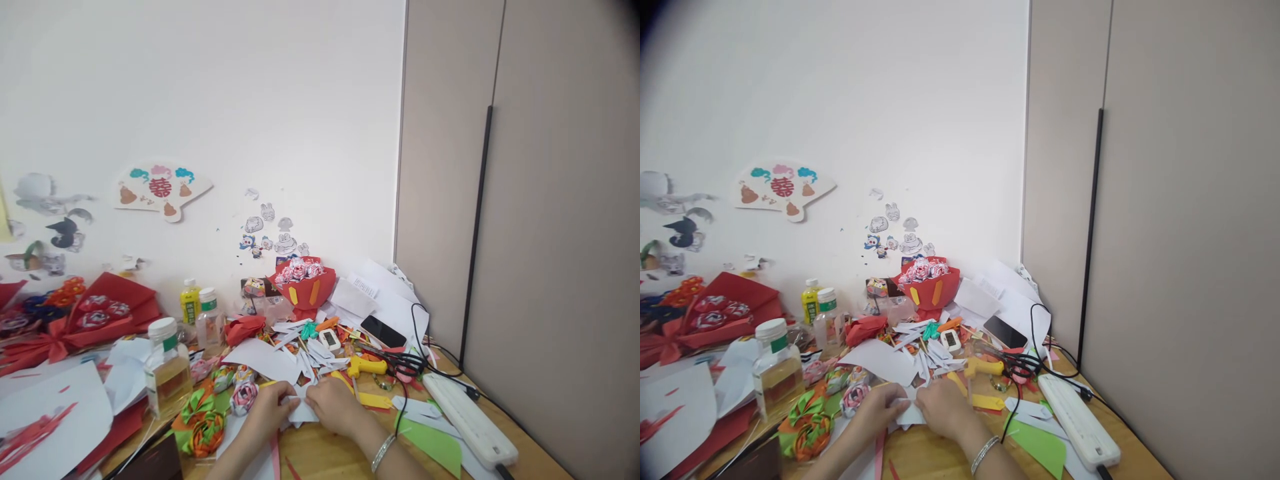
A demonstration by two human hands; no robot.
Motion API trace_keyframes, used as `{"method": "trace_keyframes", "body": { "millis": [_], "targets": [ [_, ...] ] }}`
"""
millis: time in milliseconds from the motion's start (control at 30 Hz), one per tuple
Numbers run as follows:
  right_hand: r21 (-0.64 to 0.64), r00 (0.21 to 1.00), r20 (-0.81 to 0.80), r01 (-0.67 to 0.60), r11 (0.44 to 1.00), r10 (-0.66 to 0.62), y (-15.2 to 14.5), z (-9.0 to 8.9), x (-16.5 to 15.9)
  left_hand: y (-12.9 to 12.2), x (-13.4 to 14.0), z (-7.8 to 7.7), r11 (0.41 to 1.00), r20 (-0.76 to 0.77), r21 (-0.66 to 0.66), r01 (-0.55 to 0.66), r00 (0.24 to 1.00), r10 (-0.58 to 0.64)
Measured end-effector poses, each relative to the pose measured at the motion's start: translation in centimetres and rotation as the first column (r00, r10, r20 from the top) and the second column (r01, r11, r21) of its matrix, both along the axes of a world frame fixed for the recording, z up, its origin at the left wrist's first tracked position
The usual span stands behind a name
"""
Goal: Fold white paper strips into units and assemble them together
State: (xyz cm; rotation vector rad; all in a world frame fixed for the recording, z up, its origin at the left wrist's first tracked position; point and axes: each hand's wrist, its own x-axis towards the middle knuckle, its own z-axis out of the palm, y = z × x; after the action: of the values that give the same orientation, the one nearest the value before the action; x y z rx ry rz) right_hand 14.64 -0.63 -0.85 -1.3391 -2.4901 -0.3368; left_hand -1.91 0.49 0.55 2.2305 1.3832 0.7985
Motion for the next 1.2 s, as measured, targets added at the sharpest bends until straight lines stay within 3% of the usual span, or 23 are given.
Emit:
{"method": "trace_keyframes", "body": {
  "millis": [200, 533, 667, 800, 967, 1067, 1200],
  "targets": [
    [0.001, 1.000, 0.003, -0.011, 1.000, 0.011, 0.1, 0.1, 0.3, 0.2, 0.0, -0.1, 1.000, -0.006, -0.007, 0.028, 1.000, -0.028],
    [0.022, 0.998, -0.056, -0.029, 0.999, 0.030, 0.2, -0.2, 0.4, 0.3, 0.1, -0.3, 0.995, 0.171, -0.068, 0.077, 0.983, -0.065],
    [0.066, 0.996, -0.069, -0.055, 0.996, 0.059, 0.0, -0.2, 0.1, 0.5, 0.2, -0.3, 0.998, 0.206, -0.054, 0.032, 0.978, -0.020],
    [0.094, 0.989, -0.126, -0.065, 0.993, 0.076, -0.3, 0.1, -0.2, 0.6, 0.5, -0.2, 0.999, 0.361, -0.044, -0.002, 0.932, 0.018],
    [0.026, 0.964, -0.253, -0.079, 0.997, 0.083, -0.4, -0.2, -0.7, 0.6, 0.6, -0.4, 0.969, 0.559, -0.188, 0.160, 0.828, -0.028],
    [-0.022, 0.943, -0.328, -0.066, 0.998, 0.055, -0.3, -0.5, -0.8, 0.7, 0.5, -0.7, 0.964, 0.545, -0.204, 0.169, 0.838, -0.031],
    [-0.095, 0.929, -0.367, -0.079, 0.992, 0.039, -0.3, -0.6, -0.9, 0.8, 0.4, -0.8, 0.988, 0.477, -0.107, 0.113, 0.878, -0.049]
  ]
}}
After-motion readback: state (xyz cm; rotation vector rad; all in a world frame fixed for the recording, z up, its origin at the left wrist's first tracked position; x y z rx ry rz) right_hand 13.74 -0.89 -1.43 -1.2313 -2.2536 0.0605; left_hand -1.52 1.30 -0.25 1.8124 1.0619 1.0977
